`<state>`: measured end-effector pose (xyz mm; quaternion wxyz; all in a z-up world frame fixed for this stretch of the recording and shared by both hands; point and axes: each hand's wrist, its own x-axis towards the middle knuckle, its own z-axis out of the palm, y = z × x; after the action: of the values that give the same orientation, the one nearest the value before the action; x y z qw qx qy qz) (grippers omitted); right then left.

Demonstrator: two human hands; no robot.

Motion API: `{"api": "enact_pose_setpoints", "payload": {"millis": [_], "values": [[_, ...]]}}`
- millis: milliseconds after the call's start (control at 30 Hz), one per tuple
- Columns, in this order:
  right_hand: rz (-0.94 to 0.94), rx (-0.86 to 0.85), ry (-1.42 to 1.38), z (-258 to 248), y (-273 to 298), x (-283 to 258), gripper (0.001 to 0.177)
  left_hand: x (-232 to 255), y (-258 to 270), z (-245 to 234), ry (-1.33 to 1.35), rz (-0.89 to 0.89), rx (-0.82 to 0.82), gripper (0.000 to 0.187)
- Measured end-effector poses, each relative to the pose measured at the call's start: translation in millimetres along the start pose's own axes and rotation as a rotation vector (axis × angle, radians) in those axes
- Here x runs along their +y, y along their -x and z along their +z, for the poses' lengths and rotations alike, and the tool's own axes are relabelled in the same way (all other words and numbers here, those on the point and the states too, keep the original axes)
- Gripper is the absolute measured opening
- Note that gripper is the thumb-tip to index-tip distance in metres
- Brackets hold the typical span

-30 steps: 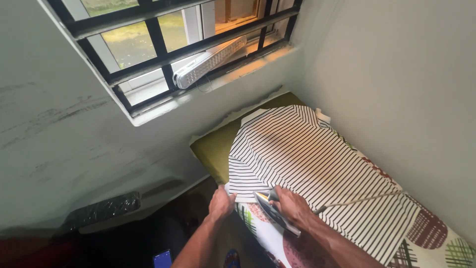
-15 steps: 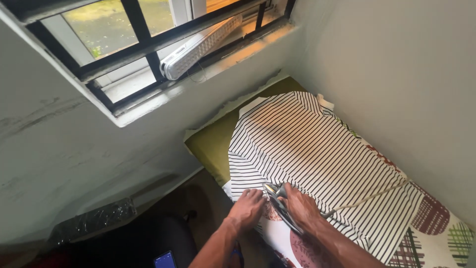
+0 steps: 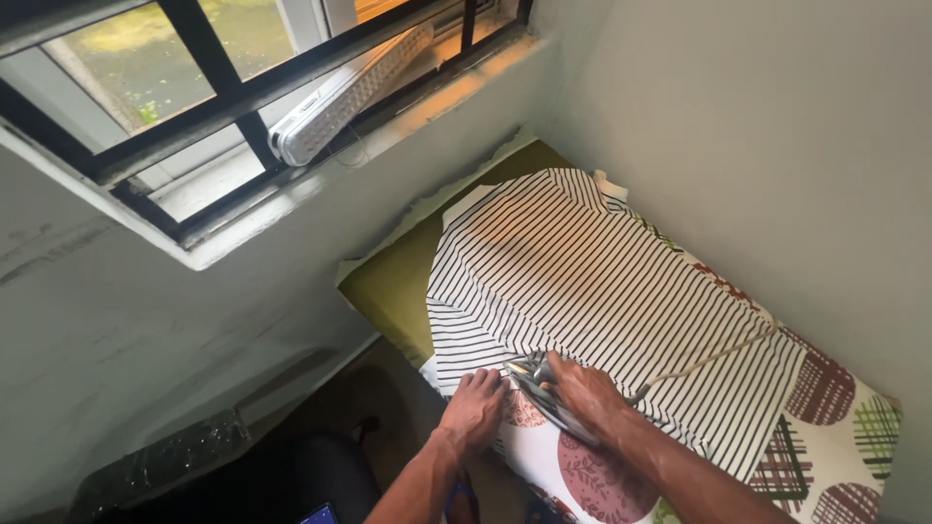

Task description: Ironing a striped shirt on an ironing board.

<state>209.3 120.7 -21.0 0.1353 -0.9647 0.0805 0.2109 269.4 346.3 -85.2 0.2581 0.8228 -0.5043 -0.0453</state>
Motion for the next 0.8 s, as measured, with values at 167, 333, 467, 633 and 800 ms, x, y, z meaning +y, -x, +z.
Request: {"api": "enact_pose_setpoints", "payload": {"millis": [167, 333, 467, 633, 800], "values": [[-0.056, 0.087, -0.037, 9, -5, 6, 0.019, 4, -1, -6, 0.004, -0.033, -0.056, 0.037], [-0.134, 0.146, 0.059, -16, 6, -6, 0.023, 2, -7, -6, 0.027, -0.032, -0.075, 0.032], [0.094, -0.035, -0.147, -5, 9, -3, 0.014, 3, -5, -8, 0.039, -0.028, -0.034, 0.034], [0.128, -0.008, -0.044, 19, 2, 13, 0.010, 3, -8, -14, 0.049, -0.064, -0.101, 0.034], [-0.061, 0.083, -0.137, 6, 10, 19, 0.020, 1, -12, -13, 0.063, -0.141, -0.104, 0.037]]}}
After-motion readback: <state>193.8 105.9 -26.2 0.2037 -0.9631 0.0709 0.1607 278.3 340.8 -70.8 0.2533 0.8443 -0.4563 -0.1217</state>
